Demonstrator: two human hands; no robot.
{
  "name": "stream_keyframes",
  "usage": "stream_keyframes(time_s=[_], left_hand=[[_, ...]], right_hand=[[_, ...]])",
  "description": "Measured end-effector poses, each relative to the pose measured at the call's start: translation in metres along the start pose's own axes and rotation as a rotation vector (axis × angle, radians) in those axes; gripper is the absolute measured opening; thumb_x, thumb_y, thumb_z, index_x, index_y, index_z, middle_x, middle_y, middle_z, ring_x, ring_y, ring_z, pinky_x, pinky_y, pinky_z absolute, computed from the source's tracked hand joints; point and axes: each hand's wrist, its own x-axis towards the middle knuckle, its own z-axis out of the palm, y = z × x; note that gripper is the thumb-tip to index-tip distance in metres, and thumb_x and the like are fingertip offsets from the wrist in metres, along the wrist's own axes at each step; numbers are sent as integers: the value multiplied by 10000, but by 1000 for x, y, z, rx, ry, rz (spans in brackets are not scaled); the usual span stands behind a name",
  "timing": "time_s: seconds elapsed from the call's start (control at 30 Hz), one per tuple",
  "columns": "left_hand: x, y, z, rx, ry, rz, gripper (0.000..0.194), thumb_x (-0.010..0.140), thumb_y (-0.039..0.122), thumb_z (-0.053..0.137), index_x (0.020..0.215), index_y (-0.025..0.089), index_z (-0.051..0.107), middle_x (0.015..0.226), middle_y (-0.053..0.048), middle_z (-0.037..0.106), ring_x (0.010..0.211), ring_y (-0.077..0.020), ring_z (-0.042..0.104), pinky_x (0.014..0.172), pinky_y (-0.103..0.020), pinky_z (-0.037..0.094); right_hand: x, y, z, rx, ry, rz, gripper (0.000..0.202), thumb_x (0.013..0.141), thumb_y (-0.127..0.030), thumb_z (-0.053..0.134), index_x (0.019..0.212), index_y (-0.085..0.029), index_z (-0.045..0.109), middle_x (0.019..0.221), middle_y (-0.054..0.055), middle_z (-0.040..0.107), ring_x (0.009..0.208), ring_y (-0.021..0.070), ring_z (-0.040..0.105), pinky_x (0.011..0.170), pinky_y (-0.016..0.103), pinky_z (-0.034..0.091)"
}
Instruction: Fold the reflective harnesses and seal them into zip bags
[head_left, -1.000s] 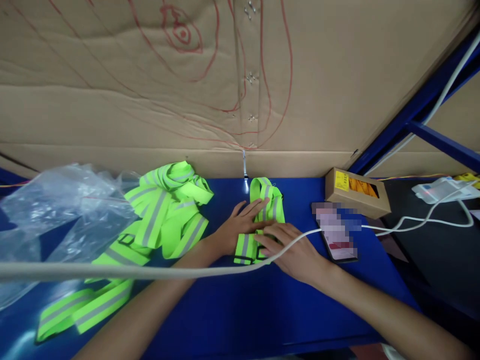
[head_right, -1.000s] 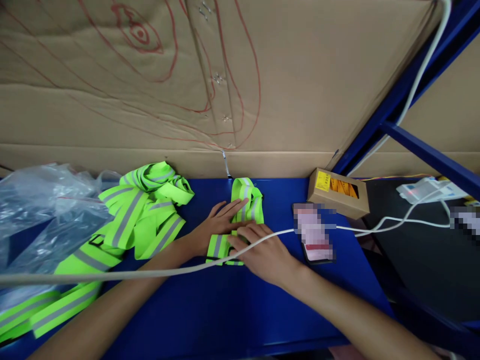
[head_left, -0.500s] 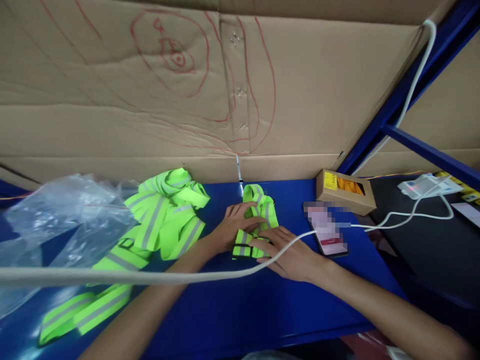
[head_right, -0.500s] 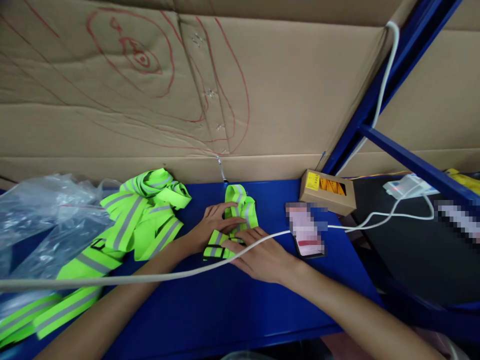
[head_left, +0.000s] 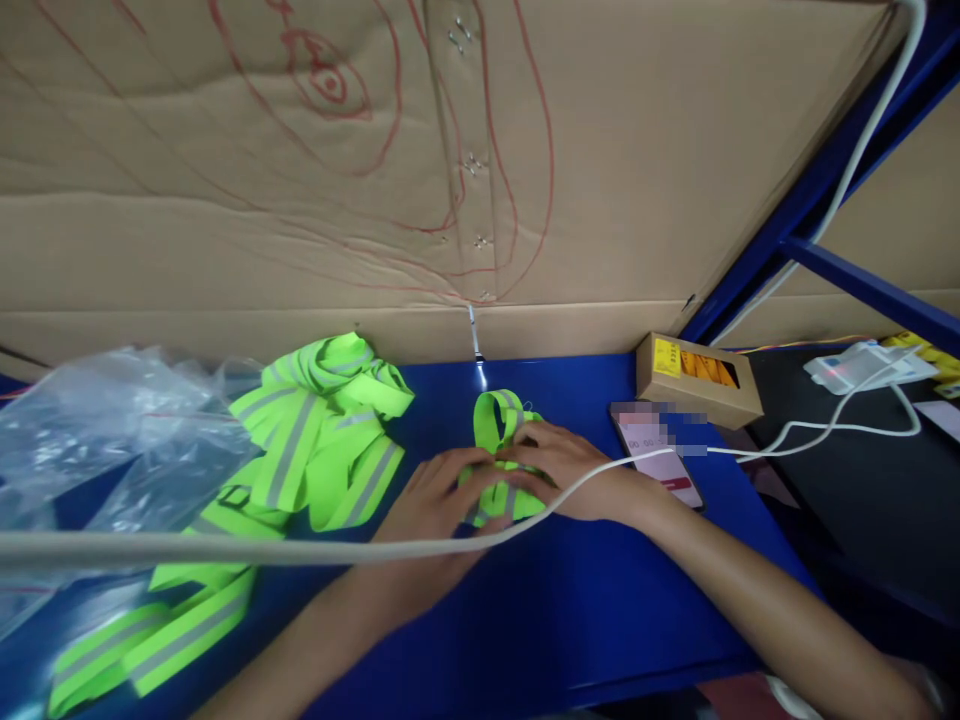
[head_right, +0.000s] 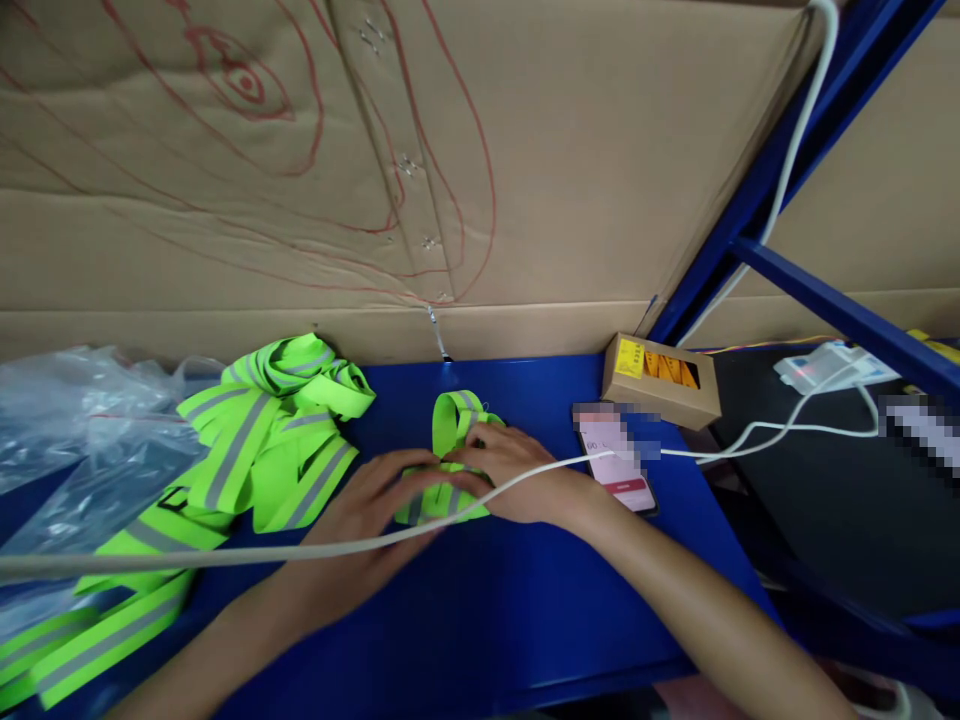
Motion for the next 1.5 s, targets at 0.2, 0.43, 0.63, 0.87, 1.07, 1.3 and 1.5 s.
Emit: stream_keyframes(time_s=[0.2, 0.43, 0.63, 0.87, 1.07, 1.3, 1.5], left_hand=[[-19, 1, 26, 412, -52, 136, 704, 872, 465, 712, 1471, 206, 448, 1377, -152, 625, 1231, -356, 606, 1021, -541, 509], [-33, 18, 33, 502, -29, 237, 415, 971, 218, 500, 1382, 164, 518, 1309, -174, 674, 1170, -338, 667, 981, -542, 512], [-19, 18, 31, 202, -33, 48, 299, 937, 275, 511, 1224, 204, 558, 1037, -81, 743, 894, -268, 720, 800, -417, 556], [18, -4, 24, 140, 26, -218, 240, 1022, 345, 382, 1029, 237, 596, 684, 23, 644, 620, -184, 657, 561, -273, 450], [22, -22, 37, 141, 55, -274, 452, 1024, 471, 375, 1313, 180, 565, 1338, -171, 586, 1225, -337, 558, 1023, -521, 438], [18, -39, 20, -52, -164, -209, 932, 822, 695, 648, 1556, 221, 323, 1475, -182, 553, 1286, -368, 585, 1026, -523, 485], [11, -22, 17, -126, -197, -157, 639, 749, 531, 798, 1275, 226, 600, 1188, -95, 727, 1049, -296, 717, 861, -393, 582]], right_hand=[[-5, 7, 24, -157, 215, -56, 259, 1048, -273, 522, 1253, -166, 640, 1193, 128, 688, 1126, 258, 605, 963, 433, 451], [-52, -6, 20, -83, 115, -214, 545, 973, -438, 642, 1417, -156, 502, 1364, 145, 632, 1318, 268, 546, 1143, 475, 397], [-56, 1, 23, -6, 147, -141, 475, 987, -297, 632, 1431, -206, 490, 1285, 131, 686, 1194, 253, 642, 1006, 435, 504], [-14, 9, 10, -32, 187, 12, 265, 1020, -381, 559, 1194, -212, 666, 1137, 101, 685, 1064, 248, 616, 963, 438, 464], [7, 20, 14, -40, 130, 61, 392, 1046, -462, 498, 1336, -216, 597, 1287, 114, 655, 1190, 261, 590, 1007, 454, 411], [6, 19, 25, 28, 61, 74, 547, 1009, -487, 565, 1470, -203, 492, 1292, 155, 672, 1179, 286, 624, 1029, 490, 427], [-4, 10, 27, 161, 17, 52, 690, 799, -557, 804, 1352, -209, 582, 1182, 104, 706, 1093, 254, 673, 927, 370, 500]])
